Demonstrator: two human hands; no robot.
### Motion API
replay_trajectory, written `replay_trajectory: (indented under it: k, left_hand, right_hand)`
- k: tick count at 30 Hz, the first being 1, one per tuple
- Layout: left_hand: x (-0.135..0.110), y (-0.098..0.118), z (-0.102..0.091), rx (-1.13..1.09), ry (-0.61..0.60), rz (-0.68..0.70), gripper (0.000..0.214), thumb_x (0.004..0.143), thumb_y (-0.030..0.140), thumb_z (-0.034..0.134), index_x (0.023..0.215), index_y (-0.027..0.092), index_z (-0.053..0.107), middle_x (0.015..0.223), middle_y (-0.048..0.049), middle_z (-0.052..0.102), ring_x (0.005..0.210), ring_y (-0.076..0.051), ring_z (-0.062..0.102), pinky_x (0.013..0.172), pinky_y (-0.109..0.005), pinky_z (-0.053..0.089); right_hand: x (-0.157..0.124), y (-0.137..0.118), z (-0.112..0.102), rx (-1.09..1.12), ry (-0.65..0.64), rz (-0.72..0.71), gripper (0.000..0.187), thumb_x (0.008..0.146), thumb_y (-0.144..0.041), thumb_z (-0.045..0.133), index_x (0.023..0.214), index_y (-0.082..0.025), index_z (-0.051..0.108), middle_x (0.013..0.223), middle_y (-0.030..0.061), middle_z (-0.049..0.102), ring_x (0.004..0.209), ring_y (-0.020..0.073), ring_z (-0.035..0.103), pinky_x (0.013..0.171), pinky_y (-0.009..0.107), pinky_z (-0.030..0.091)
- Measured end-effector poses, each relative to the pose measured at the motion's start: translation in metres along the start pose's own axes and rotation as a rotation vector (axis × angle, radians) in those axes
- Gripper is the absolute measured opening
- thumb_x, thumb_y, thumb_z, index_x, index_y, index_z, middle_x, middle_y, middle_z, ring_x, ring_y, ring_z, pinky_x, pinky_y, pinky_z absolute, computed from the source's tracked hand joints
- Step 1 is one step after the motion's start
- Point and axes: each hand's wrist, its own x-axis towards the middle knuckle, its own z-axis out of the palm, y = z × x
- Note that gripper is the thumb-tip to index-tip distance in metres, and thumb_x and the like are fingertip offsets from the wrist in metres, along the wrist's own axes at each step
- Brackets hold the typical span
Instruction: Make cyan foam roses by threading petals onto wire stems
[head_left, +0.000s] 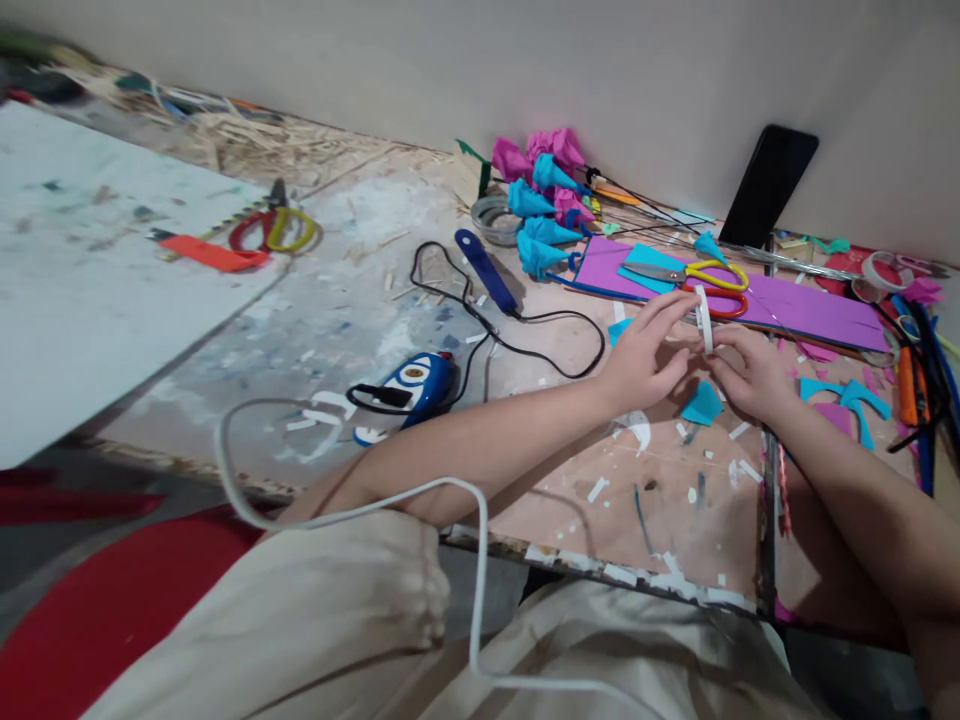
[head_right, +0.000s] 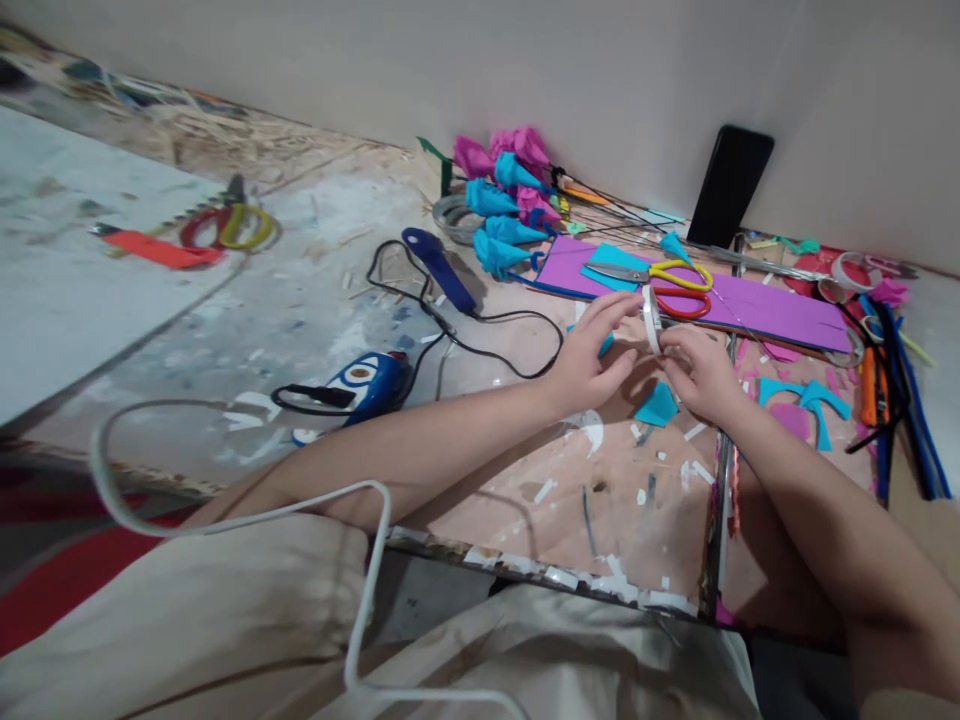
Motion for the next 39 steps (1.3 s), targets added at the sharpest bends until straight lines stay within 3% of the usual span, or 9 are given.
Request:
replay_trajectory:
  k: [5,14,20,23,28,33,39]
  left_hand:
    - [0.000,-0.002,0.000,0.025,0.027,-0.013,0.065,0.100,0.020,0.056,0.165,0.024,0.047,0.160,-0.0155,0.060,0.151,-0.027,0.061,0.129,-0.048,0.053]
    - [0.000,0.003,-0.001,0.056,0.081,0.001,0.056,0.099,0.015,0.056,0.153,0.025,0.061,0.156,-0.0121,0.067,0.145,-0.025,0.067,0.127,-0.044,0.055]
    - [0.000,0.004,-0.003,-0.010,0.071,-0.128,0.039,0.099,0.017,0.059,0.137,0.021,0.067,0.150,-0.0135,0.072,0.142,-0.025,0.070,0.123,-0.045,0.057]
    - [0.001,0.004,-0.003,-0.074,0.071,-0.186,0.029,0.097,0.019,0.060,0.125,0.022,0.065,0.145,-0.0131,0.074,0.137,-0.025,0.071,0.118,-0.045,0.058]
    - [0.003,0.002,-0.001,-0.144,0.085,-0.259,0.019,0.092,0.020,0.061,0.111,0.023,0.060,0.136,-0.0117,0.074,0.125,-0.023,0.072,0.106,-0.040,0.059]
    - [0.005,0.002,-0.002,-0.129,0.083,-0.345,0.016,0.089,0.019,0.063,0.104,0.023,0.061,0.110,-0.0056,0.071,0.108,-0.021,0.069,0.097,-0.036,0.055]
    - [0.008,0.006,-0.003,-0.140,0.074,-0.422,0.012,0.090,0.020,0.063,0.102,0.022,0.065,0.107,-0.0047,0.070,0.101,-0.019,0.068,0.092,-0.034,0.056]
  right_hand:
    - [0.001,0.004,0.002,-0.002,-0.026,-0.070,0.024,0.094,-0.013,0.062,0.111,-0.028,0.070,0.110,0.0090,0.082,0.106,0.0312,0.078,0.094,0.051,0.063]
    - [0.003,0.000,0.005,-0.092,-0.027,-0.129,0.014,0.100,-0.018,0.061,0.108,-0.027,0.068,0.108,0.0108,0.082,0.104,0.0312,0.077,0.095,0.052,0.060]
    - [0.000,0.000,0.010,-0.169,-0.012,-0.138,0.015,0.103,-0.018,0.059,0.111,-0.028,0.068,0.105,0.0076,0.083,0.101,0.0295,0.077,0.111,0.058,0.054]
    - [-0.001,0.000,0.012,-0.202,0.020,-0.157,0.014,0.104,-0.018,0.059,0.110,-0.027,0.067,0.103,0.0084,0.083,0.096,0.0290,0.076,0.106,0.055,0.055]
    - [-0.002,-0.003,0.010,-0.255,0.034,-0.061,0.015,0.104,-0.021,0.057,0.111,-0.024,0.071,0.089,0.0088,0.077,0.083,0.0279,0.069,0.088,0.047,0.054]
    - [-0.001,-0.008,0.007,-0.290,0.047,-0.048,0.024,0.106,-0.023,0.057,0.120,-0.019,0.075,0.085,0.0081,0.076,0.081,0.0264,0.066,0.084,0.043,0.051]
    - [0.001,-0.010,0.005,-0.291,0.094,-0.058,0.021,0.105,-0.023,0.061,0.114,-0.021,0.080,0.077,0.0052,0.074,0.075,0.0237,0.065,0.079,0.041,0.050]
